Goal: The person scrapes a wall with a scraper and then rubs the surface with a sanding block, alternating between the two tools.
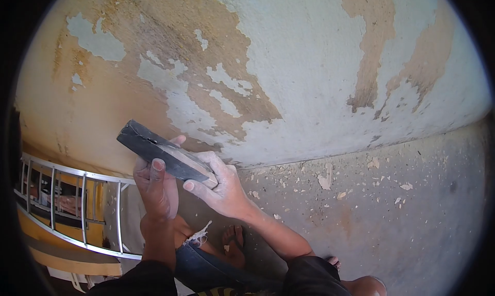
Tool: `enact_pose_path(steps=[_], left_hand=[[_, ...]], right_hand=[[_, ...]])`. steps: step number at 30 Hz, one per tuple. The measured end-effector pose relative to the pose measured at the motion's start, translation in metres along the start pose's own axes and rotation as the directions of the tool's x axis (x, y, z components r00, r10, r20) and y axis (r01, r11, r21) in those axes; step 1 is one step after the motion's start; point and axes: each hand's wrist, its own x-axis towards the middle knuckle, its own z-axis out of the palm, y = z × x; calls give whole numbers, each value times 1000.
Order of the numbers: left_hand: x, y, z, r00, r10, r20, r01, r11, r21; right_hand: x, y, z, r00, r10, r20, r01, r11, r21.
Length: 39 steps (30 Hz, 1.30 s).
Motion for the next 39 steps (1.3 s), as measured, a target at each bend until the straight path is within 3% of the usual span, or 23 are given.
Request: enact_pose_path(steps=[1,4,5,7,10,12,14,16,18,21,23,24,26,31,33,36,39], left_hand=[[1,0,-1,1000,11,6,-12,1000,20],[2,0,1,1000,-9,-6,10,999,37],[3,1,0,1000,-12,5,12,999,35],[4,3,-2,989,-84,125,76,995,67],[1,-1,-3,992,-86,93,87,996,-9],[0,-2,-5,993,-102,61,100,994,37],[0,-3,-8,997,-69,-30,70,997,17],[-1,-5,-7,998,-51,-30,51,999,15],[-1,-7,-4,999,-25,-37,25,1000,10],[3,-15,1,999,10,-40,-8,998,62],[7,-28,0,995,81,50,-95,866,491],[12,-26,7,994,95,46,-105,864,492],[23,-22,21,903,412,122,-382,640,666],[36,-38,27,867,491,89,-370,513,774],[39,-49,31,877,456,154,-343,367,865],[44,-68,31,878,456,147,-302,288,909],[46,-77,28,876,459,150,-318,316,894]], right_hand=[[-2,0,1,983,182,14,-182,979,91],[-3,1,-3,953,297,55,-302,941,154],[-3,0,-2,955,294,44,-297,942,154],[-3,0,3,994,-85,-75,81,996,-47],[-6,-5,0,998,-63,-32,60,994,-92],[-4,-4,0,999,-24,-35,20,995,-99],[1,1,9,984,-145,-100,144,989,-16],[2,1,11,971,-168,-167,175,984,27],[0,7,1,1000,-2,1,2,1000,15],[9,14,-21,997,60,47,-59,998,-12],[13,36,-41,994,112,15,-113,986,126],[9,48,-55,983,181,-28,-174,971,162],[1,74,-83,964,244,-107,-222,957,184],[-29,138,-128,938,288,-194,-268,955,124],[-30,144,-128,922,301,-243,-277,952,128],[-7,93,-97,906,330,-264,-284,938,200],[9,50,-64,902,342,-264,-275,925,262]])
